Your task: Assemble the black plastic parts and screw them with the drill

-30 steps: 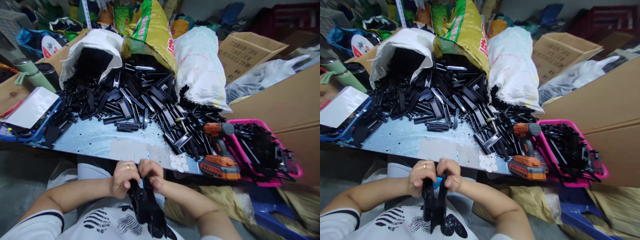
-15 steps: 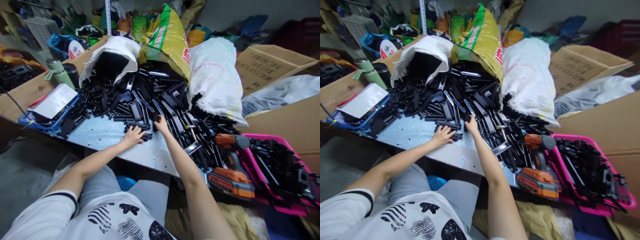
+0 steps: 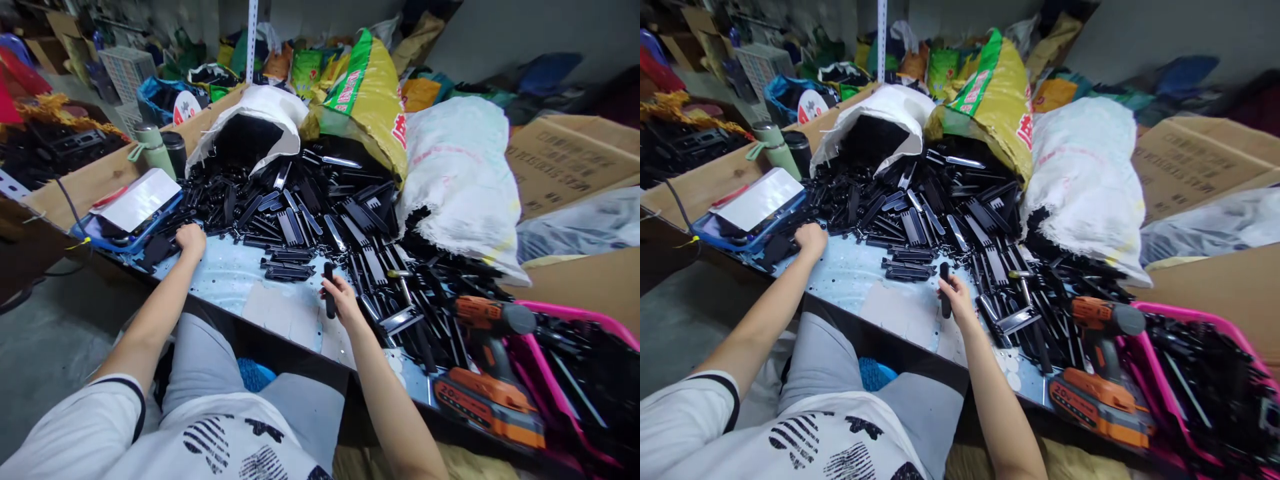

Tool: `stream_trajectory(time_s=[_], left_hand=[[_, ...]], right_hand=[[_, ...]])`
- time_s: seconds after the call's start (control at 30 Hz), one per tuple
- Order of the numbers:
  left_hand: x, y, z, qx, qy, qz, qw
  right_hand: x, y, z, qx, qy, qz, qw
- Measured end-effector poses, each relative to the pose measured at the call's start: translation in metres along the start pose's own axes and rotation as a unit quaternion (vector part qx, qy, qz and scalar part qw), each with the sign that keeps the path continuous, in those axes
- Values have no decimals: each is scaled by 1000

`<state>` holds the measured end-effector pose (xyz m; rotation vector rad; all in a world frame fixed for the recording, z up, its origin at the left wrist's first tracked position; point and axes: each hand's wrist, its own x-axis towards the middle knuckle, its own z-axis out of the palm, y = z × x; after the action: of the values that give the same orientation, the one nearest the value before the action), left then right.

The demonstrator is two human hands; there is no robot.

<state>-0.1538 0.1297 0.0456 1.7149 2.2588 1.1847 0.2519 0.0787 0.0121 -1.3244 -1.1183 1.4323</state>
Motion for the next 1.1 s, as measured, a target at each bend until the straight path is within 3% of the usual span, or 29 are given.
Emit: stream_trajectory(time_s=[0.1, 0.17, 0.23, 0.37, 0.47, 0.63, 0.87, 1.0, 1.1], left_hand=[[-9, 18, -3, 9, 62, -30, 998], [-25, 34, 1, -18, 61, -5, 998], [-49, 56, 12, -93, -5, 56, 994], [-109, 110, 34, -191, -212, 138, 948], [-138, 136, 40, -169, -261, 151, 938], [-149, 145, 43, -213, -282, 189, 916], [-158, 155, 34, -197, -282, 232, 910], [-155, 160, 30, -210, -275, 248, 905], [-155, 159, 30, -204, -270, 256, 905]], right_hand=[[-12, 0, 11, -43, -38, -26, 998], [-20, -1, 17, -38, -70, -29, 996], [-26, -3, 26, -10, -90, -20, 996], [-30, -7, 48, 49, -102, -1, 994], [-32, -7, 56, 79, -92, 1, 993], [-38, -5, 49, 90, -82, -16, 992], [-46, -2, 21, -33, -129, -106, 985], [-52, -5, 17, -20, -89, -130, 987], [-55, -13, 12, -99, -96, -178, 974]])
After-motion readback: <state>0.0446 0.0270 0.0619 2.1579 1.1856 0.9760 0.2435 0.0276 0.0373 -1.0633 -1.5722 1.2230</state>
